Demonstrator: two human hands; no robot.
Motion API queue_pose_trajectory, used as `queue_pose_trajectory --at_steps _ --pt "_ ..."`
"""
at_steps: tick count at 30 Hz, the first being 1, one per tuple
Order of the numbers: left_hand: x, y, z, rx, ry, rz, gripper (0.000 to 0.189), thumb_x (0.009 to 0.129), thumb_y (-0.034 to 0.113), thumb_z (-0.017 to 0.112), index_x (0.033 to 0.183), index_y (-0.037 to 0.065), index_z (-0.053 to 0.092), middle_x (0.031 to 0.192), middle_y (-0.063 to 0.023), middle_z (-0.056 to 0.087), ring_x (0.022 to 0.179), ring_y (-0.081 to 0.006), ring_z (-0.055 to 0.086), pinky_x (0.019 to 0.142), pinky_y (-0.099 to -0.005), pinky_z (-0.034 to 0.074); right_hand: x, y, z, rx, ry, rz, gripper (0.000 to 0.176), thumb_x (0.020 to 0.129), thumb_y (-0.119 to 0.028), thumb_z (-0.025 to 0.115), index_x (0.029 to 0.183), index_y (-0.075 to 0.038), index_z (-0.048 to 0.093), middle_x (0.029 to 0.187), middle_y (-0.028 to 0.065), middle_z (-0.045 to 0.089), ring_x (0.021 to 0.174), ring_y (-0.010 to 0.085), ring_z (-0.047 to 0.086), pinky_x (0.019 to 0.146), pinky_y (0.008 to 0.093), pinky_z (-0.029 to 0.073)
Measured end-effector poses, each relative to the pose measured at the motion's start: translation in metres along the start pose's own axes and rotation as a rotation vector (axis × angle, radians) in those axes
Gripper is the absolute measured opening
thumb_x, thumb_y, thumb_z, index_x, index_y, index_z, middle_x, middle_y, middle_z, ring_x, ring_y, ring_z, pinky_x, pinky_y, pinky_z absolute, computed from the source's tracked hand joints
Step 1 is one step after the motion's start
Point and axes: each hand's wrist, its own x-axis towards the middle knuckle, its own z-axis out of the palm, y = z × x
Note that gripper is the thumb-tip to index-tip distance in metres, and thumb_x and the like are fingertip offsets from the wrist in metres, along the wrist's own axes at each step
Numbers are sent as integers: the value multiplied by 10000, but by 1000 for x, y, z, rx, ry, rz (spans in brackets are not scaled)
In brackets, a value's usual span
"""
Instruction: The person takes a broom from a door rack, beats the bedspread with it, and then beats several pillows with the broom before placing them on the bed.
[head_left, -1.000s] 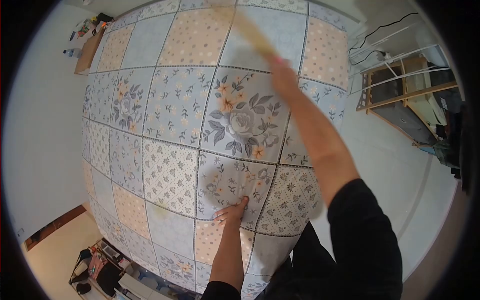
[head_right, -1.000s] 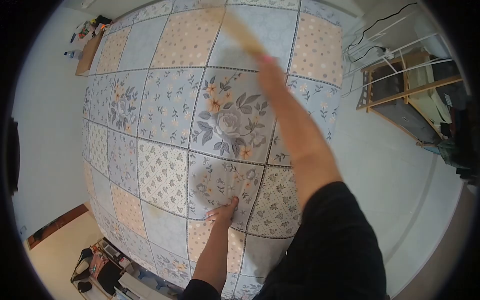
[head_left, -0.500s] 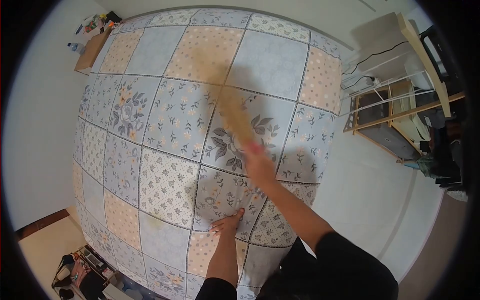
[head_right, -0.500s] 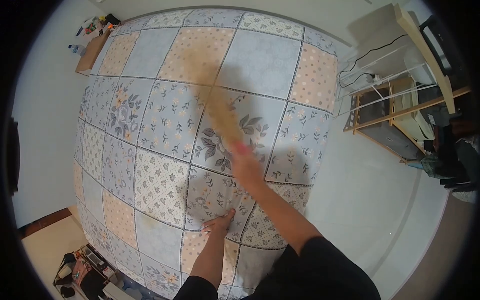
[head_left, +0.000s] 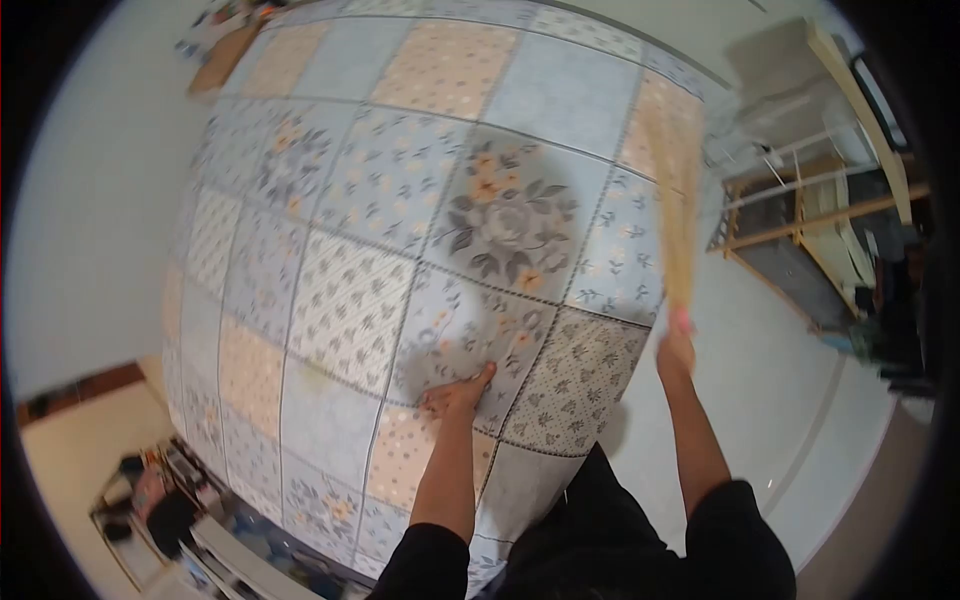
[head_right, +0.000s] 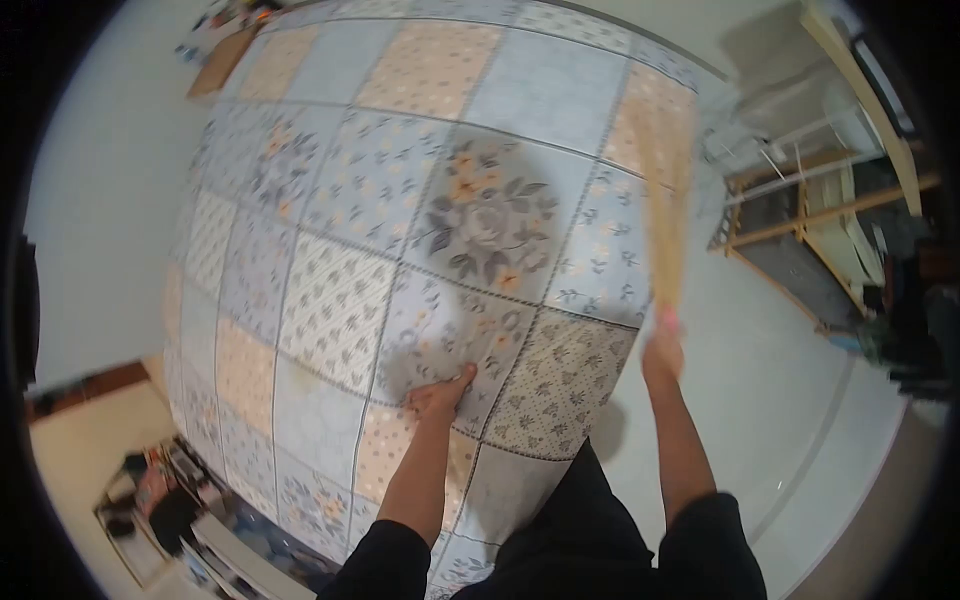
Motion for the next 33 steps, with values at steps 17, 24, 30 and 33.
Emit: queue_pose_trajectory --at_steps 17,24,30,33 --pt "10 -580 123 -337 190 -121 941 910 606 479 1546 93 13 1608 -161 -110 1441 -500 -57 1053 -743 111 -181 -381 38 511 -677 -469 551 1016 -480 289 1155 -26 570 1050 276 624 981 458 590 842 537 456" --pt "8 -599 127 -447 328 -163 909 921 580 463 1524 11 90 1593 -236 -20 1437 -503 21 1112 -606 215 -635 -263 161 -47 -1243 -1805 343 958 -291 484 1221 -95 586 987 171 686 852 380 678 740 468 528" --pt "44 -550 87 -566 759 -58 761 956 443 468 1447 -93 246 1532 -327 158 1405 -516 156 1116 -619 178 -582 -302 113 108 -1204 -1488 379 1021 -352 354 1220 -117 574 1092 221 649 1035 389 616 862 463 494" --pt "91 -486 17 -596 819 170 723 956 427 474 1447 -69 283 1545 -285 178 1415 -506 143 1120 -638 121 -419 -349 145 409 -713 -1125 360 1003 -278 394 1254 -52 519 1135 255 618 1025 447 584 846 500 483"
